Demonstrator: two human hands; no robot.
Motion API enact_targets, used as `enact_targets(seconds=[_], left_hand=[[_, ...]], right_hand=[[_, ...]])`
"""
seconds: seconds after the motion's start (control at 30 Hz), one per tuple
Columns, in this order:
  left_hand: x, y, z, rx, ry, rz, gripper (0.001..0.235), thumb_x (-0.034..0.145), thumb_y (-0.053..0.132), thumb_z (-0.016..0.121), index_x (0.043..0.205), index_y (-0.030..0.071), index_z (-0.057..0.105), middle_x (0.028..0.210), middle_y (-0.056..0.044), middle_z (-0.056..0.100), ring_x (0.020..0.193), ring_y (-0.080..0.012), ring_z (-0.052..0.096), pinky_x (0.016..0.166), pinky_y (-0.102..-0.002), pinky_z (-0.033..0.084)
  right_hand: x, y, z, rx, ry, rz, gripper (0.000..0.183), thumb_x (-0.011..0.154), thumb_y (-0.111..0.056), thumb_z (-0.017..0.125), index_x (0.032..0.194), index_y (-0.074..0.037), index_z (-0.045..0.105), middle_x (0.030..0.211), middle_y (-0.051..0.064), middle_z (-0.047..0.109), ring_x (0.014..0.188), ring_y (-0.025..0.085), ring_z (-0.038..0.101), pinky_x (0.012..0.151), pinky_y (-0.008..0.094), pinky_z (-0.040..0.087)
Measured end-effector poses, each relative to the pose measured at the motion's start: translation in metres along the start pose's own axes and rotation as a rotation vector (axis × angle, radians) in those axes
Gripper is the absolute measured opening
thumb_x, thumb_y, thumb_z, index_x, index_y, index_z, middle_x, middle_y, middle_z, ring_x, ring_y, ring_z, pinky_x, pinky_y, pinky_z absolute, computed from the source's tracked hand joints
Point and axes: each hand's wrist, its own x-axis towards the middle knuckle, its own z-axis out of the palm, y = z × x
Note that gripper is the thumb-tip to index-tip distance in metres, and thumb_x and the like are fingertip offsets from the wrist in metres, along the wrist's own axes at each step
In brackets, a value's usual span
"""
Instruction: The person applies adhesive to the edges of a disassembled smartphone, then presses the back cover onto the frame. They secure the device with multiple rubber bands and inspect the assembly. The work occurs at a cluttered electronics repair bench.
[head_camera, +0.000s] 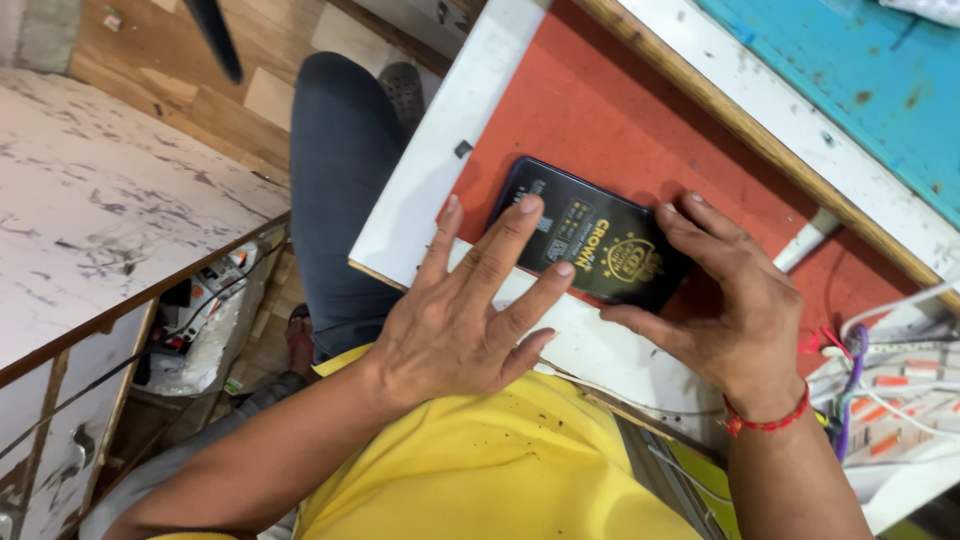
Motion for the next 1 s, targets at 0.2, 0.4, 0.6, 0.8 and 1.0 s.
enact_targets(seconds=[0.2, 0.4, 0.6, 0.8, 1.0], left_hand=[[0.004, 0.002, 0.002, 0.083, -0.025, 0.004, 0.069, 0.108, 0.043, 0.061, 0.162, 0.017, 0.028, 0.164, -0.03, 0.029, 0.149, -0.0403, 0.049, 0.122, -0.073, 0.025], [0.008, 0.007, 0.001, 0.15, -0.058, -0.017, 0.057, 0.104, 0.044, 0.062, 0.151, 0.014, 0.047, 0.161, -0.026, 0.037, 0.148, -0.039, 0.046, 0.119, -0.073, 0.028], [0.013, 0.013, -0.004, 0.213, -0.084, -0.033, 0.051, 0.101, 0.047, 0.062, 0.137, 0.011, 0.064, 0.158, -0.018, 0.046, 0.147, -0.0353, 0.043, 0.115, -0.073, 0.029], [0.013, 0.012, -0.005, 0.251, -0.1, -0.035, 0.052, 0.101, 0.05, 0.061, 0.134, 0.01, 0.068, 0.157, -0.015, 0.049, 0.147, -0.0314, 0.045, 0.115, -0.073, 0.03], [0.012, 0.012, -0.004, 0.254, -0.089, -0.03, 0.05, 0.101, 0.05, 0.061, 0.132, 0.011, 0.069, 0.156, -0.016, 0.049, 0.145, -0.0319, 0.047, 0.115, -0.072, 0.031]], right_hand=[[-0.024, 0.013, -0.009, -0.252, -0.014, -0.211, 0.066, 0.067, -0.05, 0.091, 0.112, -0.006, 0.071, 0.125, 0.02, 0.068, 0.123, 0.039, 0.06, 0.113, 0.055, 0.044], [-0.037, 0.02, -0.013, -0.373, -0.057, -0.255, 0.057, 0.074, -0.051, 0.092, 0.11, -0.01, 0.076, 0.124, 0.011, 0.071, 0.119, 0.034, 0.064, 0.119, 0.057, 0.039], [-0.037, 0.021, -0.014, -0.377, -0.054, -0.276, 0.059, 0.074, -0.055, 0.09, 0.112, -0.012, 0.075, 0.123, 0.011, 0.071, 0.114, 0.034, 0.064, 0.118, 0.058, 0.037], [-0.043, 0.024, -0.009, -0.395, -0.07, -0.352, 0.056, 0.079, -0.055, 0.088, 0.117, -0.016, 0.076, 0.119, 0.009, 0.07, 0.112, 0.032, 0.061, 0.12, 0.058, 0.034], [-0.031, 0.005, -0.008, -0.366, -0.056, -0.308, 0.053, 0.075, -0.056, 0.084, 0.114, -0.02, 0.075, 0.114, 0.01, 0.063, 0.11, 0.033, 0.056, 0.116, 0.057, 0.034]])
